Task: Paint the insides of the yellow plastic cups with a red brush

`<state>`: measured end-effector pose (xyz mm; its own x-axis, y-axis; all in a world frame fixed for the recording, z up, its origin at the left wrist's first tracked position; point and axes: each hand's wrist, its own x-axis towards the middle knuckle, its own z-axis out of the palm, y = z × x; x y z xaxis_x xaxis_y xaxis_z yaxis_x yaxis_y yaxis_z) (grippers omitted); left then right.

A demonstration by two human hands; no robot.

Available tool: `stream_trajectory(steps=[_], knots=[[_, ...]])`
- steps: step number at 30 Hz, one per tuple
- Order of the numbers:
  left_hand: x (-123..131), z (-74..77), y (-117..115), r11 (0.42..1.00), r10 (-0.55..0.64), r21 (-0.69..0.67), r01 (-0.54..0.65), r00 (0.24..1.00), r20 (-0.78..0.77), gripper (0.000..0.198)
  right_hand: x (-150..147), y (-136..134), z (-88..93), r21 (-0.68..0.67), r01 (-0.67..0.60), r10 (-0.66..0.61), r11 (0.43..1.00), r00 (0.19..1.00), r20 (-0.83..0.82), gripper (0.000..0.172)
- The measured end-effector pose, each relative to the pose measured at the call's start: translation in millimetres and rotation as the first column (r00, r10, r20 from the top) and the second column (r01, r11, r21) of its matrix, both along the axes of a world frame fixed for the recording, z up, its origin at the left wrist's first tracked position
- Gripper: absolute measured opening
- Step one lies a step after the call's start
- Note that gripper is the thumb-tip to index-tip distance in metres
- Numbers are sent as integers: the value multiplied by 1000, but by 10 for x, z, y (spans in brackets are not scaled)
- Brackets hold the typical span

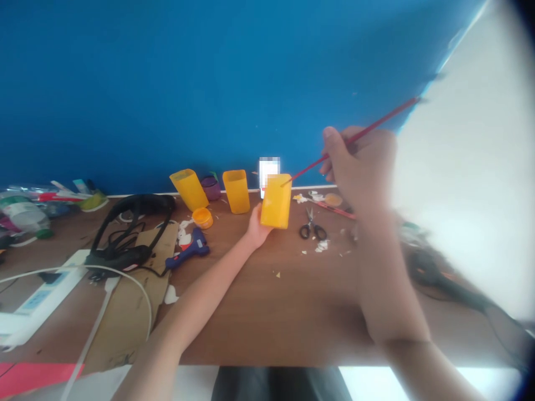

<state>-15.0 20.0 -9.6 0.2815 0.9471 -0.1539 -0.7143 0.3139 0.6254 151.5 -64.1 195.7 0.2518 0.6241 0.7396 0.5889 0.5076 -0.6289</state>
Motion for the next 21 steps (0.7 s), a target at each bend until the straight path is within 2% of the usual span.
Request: stream_trajectory(steps=[7,15,18,21], knots=[[-12,22,-35,993,-88,82,86,996,18,46,45,18,5,-2,11,-11,1000,1000,-15,40],[-12,8,-99,952,-216,213,218,976,-32,43,84,-30,49,2,20,-20,1000,999,-42,38],[-11,7,-106,935,-281,222,278,960,-21,45,73,-28,44,-2,12,-12,1000,999,-39,38],[-7,27,-105,939,-293,192,287,956,6,53,71,-2,21,10,7,-7,1000,999,-37,39]])
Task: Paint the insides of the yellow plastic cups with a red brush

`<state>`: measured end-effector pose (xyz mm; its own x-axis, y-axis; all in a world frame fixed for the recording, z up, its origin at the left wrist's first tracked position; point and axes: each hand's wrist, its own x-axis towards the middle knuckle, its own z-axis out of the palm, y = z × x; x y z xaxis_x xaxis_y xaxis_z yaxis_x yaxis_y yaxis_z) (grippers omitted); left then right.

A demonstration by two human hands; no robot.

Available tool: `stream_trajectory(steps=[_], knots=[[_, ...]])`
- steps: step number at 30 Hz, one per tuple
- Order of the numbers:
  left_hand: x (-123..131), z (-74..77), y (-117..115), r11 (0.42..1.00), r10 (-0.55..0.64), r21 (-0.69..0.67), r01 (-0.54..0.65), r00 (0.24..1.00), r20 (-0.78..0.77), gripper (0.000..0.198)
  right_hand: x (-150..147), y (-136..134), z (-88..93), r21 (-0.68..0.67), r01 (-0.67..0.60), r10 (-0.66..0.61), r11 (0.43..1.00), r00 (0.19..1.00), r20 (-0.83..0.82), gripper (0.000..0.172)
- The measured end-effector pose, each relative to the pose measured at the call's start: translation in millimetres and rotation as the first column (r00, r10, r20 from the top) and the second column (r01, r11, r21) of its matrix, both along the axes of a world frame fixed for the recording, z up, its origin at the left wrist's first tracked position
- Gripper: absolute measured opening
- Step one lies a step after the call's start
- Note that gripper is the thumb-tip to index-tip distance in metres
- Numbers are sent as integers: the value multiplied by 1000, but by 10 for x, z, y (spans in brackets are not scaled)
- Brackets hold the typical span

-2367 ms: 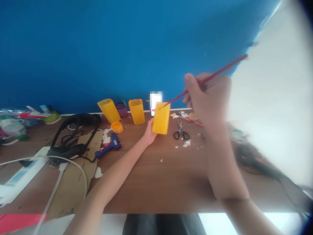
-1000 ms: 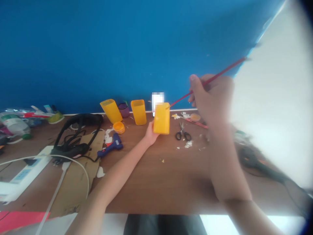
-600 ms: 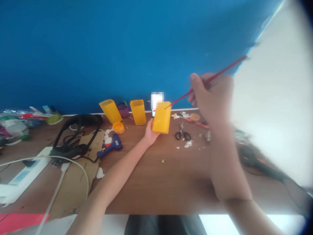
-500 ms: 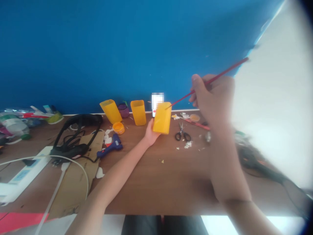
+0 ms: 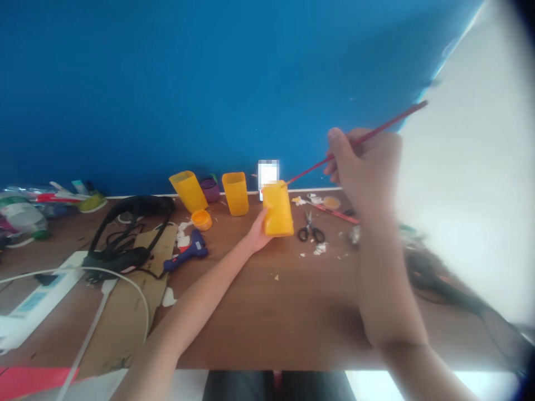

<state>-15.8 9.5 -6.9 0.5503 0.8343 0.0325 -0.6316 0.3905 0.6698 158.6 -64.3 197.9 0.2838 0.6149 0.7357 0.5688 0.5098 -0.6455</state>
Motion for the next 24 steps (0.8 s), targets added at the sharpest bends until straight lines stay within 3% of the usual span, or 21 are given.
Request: stream_trajectory(steps=[10,18,24], knots=[[22,31,-5,993,81,-81,-81,997,-3,54,-3,-22,11,-24,-22,22,999,1000,1,38],[-22,56,-12,997,-13,-76,12,1000,-12,63,30,-7,11,-20,-20,19,1000,1000,-14,38],[-27,38,6,984,40,-177,-37,999,16,62,29,-2,7,-28,-28,28,999,1000,3,38]])
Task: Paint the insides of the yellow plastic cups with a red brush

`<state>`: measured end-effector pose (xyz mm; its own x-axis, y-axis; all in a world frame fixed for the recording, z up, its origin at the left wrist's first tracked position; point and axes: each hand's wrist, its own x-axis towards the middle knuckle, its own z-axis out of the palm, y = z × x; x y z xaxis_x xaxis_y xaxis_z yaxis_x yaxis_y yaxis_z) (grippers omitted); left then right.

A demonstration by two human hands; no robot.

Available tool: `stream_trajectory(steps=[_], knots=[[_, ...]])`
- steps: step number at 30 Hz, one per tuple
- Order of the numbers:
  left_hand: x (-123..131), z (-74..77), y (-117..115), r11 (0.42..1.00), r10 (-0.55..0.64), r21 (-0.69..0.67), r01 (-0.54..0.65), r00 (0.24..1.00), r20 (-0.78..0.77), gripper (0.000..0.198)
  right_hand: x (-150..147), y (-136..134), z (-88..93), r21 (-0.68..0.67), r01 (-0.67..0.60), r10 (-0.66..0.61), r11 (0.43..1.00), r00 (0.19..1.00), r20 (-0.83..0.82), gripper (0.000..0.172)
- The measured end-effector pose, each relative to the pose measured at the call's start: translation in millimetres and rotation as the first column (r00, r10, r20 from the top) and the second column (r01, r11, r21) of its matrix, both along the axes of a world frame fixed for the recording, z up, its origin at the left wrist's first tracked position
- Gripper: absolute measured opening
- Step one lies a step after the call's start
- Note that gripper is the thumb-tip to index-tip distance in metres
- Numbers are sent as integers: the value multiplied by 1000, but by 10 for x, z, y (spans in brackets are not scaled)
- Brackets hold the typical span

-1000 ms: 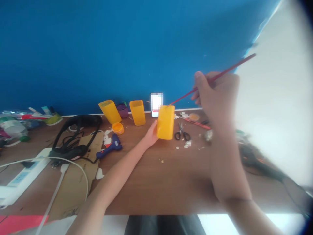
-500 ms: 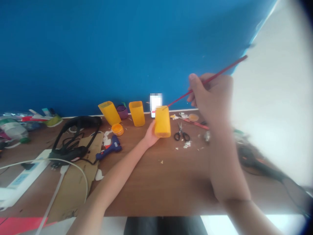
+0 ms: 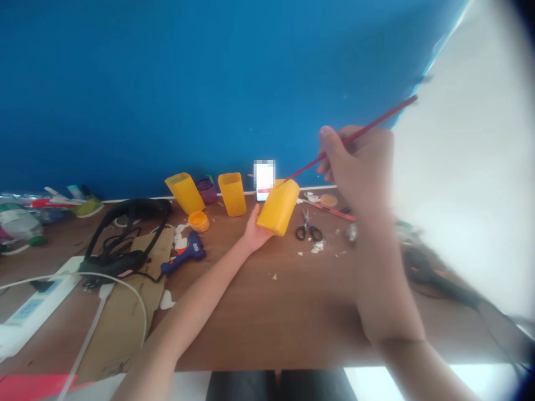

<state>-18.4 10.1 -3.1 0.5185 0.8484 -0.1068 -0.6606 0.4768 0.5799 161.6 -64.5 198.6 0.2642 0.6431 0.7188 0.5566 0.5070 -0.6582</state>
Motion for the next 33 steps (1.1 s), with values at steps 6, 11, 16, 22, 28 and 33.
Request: stream_trajectory(steps=[6,11,16,22,28,33], knots=[[2,4,6,1000,21,-5,-21,1000,7,59,-1,-13,11,-21,-6,5,1000,1000,-13,38],[-4,36,-3,1000,1,7,-1,1000,27,66,-21,-48,55,-28,-5,4,1000,999,-41,36],[-39,32,-1,994,-50,98,46,998,42,73,11,-26,40,-22,1,-2,1000,999,-36,39],[-47,-29,26,976,-48,210,49,999,-6,72,32,-41,41,-2,7,-7,1000,1000,-25,39],[-37,-59,14,963,-47,260,75,993,-110,65,36,-48,44,9,19,-18,1000,999,-42,38],[-43,-22,0,973,-45,221,62,995,-83,61,39,-63,46,22,2,-2,1000,1000,-22,38]])
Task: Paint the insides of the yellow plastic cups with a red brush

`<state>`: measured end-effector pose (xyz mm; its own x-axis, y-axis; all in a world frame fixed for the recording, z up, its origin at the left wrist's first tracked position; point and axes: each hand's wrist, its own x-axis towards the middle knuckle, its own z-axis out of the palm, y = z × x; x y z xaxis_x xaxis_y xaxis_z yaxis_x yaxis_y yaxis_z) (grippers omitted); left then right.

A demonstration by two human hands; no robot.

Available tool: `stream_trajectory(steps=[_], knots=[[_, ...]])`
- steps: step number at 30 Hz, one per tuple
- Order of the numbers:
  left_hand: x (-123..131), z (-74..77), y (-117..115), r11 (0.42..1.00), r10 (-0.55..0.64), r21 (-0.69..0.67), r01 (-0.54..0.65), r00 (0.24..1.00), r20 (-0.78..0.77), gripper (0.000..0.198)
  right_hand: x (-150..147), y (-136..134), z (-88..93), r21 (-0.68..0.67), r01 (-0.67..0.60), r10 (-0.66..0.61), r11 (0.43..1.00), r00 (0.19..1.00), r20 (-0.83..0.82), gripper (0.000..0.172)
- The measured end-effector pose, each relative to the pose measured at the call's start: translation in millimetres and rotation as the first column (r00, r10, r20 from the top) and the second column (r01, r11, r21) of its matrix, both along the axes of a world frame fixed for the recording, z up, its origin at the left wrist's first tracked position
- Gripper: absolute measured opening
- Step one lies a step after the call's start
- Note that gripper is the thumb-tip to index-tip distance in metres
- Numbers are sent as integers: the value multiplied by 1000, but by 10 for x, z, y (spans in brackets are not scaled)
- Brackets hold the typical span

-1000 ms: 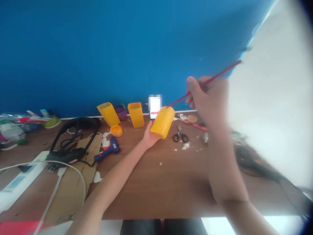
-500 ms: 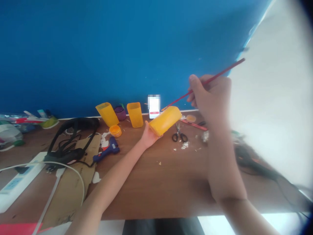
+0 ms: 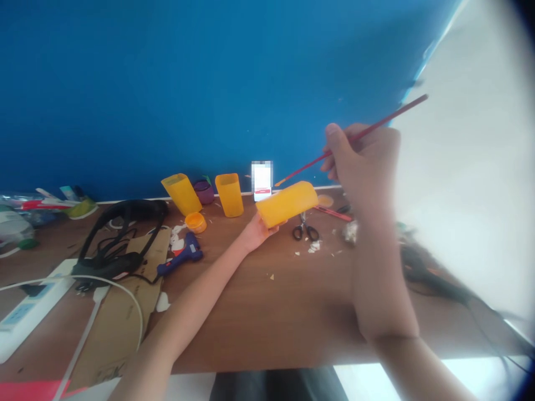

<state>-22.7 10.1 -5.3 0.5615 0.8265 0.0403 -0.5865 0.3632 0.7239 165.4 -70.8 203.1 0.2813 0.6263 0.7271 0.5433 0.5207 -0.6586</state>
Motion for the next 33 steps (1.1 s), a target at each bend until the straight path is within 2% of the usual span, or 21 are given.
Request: stream_trajectory(steps=[3,6,11,16,20,25,33], knots=[[2,32,-15,999,-33,-9,33,998,50,61,-19,-32,15,18,-6,6,1000,1000,2,37],[8,44,-24,999,-53,8,52,998,22,57,-36,-59,28,18,-13,13,1000,1000,0,37],[16,34,-15,999,32,-8,-32,999,-1,51,-48,-97,36,-9,-54,54,999,998,28,38],[29,24,-6,998,28,-49,-25,998,62,57,-98,-62,-11,-91,-138,144,986,988,61,42],[56,3,4,998,52,-36,-51,998,44,56,-179,17,-78,-148,-172,187,974,978,91,49],[97,-54,33,989,146,-23,-146,989,-11,47,-300,43,-114,-143,-133,148,981,984,102,52],[101,-22,10,985,171,21,-172,984,43,43,-361,79,-141,-147,-88,106,985,988,116,53]])
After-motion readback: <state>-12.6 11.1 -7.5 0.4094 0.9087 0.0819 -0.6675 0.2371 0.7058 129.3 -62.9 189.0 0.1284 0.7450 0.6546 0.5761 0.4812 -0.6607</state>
